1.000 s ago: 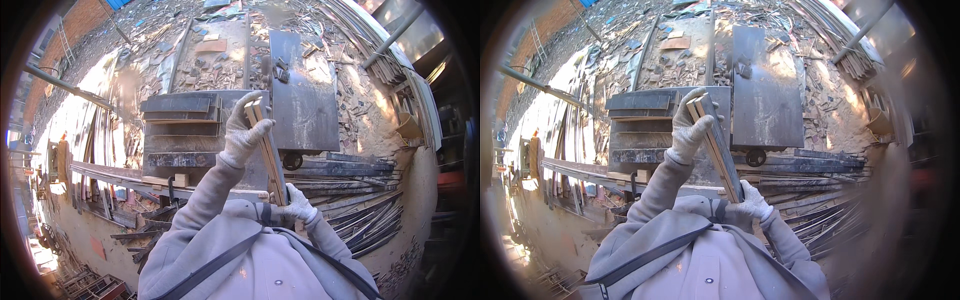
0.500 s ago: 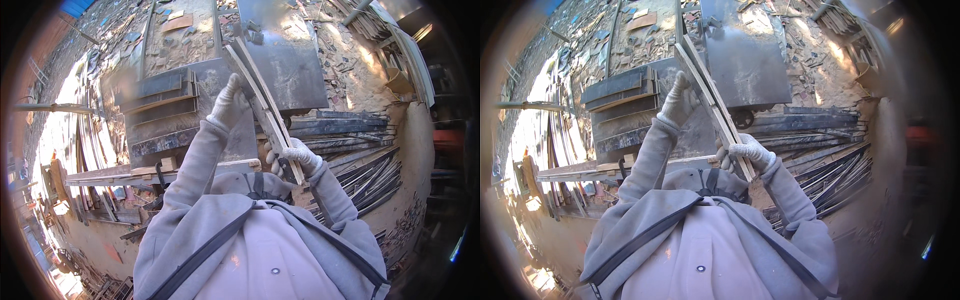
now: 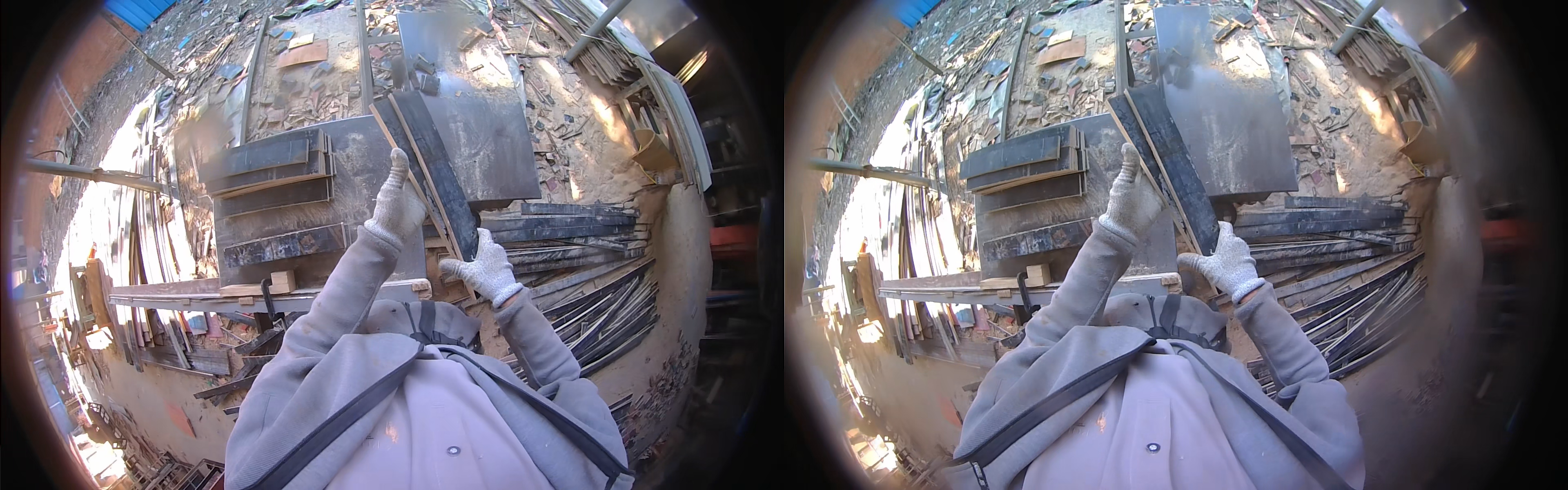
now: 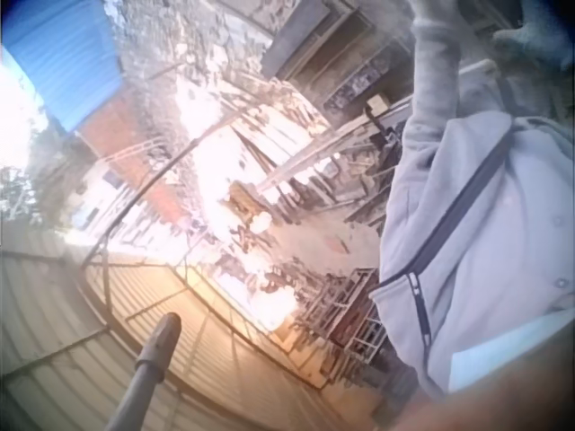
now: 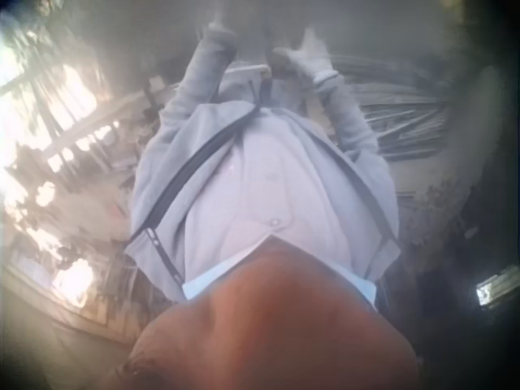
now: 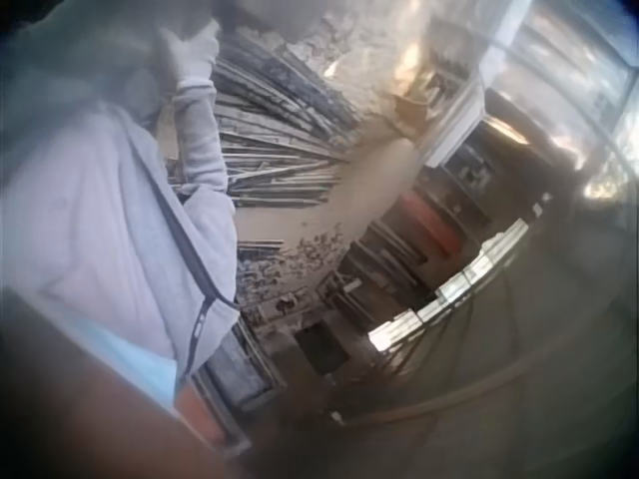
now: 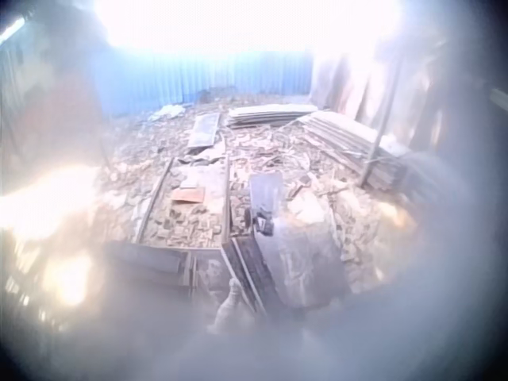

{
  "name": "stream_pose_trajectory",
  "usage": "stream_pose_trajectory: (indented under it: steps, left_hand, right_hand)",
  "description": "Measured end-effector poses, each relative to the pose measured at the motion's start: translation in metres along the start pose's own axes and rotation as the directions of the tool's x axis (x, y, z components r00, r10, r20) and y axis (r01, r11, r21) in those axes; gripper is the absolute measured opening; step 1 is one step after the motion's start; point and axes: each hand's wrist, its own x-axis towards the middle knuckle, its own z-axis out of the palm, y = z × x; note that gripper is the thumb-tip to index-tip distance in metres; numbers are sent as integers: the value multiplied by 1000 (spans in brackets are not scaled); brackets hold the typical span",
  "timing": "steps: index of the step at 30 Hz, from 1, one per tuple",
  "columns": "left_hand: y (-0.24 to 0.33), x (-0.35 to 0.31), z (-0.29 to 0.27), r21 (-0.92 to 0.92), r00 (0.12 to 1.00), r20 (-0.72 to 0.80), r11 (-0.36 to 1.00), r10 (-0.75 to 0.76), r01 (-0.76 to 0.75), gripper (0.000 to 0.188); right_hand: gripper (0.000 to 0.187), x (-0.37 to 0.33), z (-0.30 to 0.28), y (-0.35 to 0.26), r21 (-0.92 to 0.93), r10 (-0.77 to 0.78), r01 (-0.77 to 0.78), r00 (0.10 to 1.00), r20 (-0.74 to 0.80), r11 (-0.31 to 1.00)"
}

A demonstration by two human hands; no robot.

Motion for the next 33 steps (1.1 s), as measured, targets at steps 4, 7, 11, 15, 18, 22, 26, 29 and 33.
stream_pose_trajectory:
  steps: [4, 7, 11, 15, 18, 22, 26, 29, 33]
  left_hand:
    - [-3, 0, -6, 269, 996, -83, 963, 16, 7, 64]
    - [-12, 7, 3, 299, 983, -169, 954, 77, -23, 44]
    - [-16, -3, 20, 392, 963, -210, 917, 172, -78, 36]
    - [-24, -16, 41, 469, 946, -216, 875, 242, -117, 29]
    - [-30, -23, 52, 527, 950, -164, 838, 266, -144, 27]
    - [-32, -26, 54, 484, 957, -162, 865, 242, -137, 24]
    - [-33, -24, 55, 512, 965, -141, 850, 223, -122, 25]
    - [-31, -25, 55, 496, 973, -144, 864, 180, -86, 25]
    - [-29, -19, 53, 429, 977, -157, 901, 143, -63, 25]
  right_hand:
    - [96, -2, 7, 10, 116, -55, 46, 996, 77, 992]
    - [94, -7, 15, 18, 165, -130, 115, 988, 80, 980]
    - [89, -13, 16, 10, 178, -93, 82, 994, 57, 981]
    - [95, -12, 22, 23, 199, -109, 95, 992, 61, 975]
    - [98, -18, 24, 30, 188, -124, 116, 992, 33, 975]
    - [104, -19, 23, 36, 139, -112, 107, 993, 31, 985]
    - [101, -19, 23, 41, 168, -123, 121, 992, 1, 978]
    - [96, -25, 20, 37, 187, -113, 114, 993, -17, 976]
    - [98, -24, 16, 30, 178, -76, 73, 997, 7, 981]
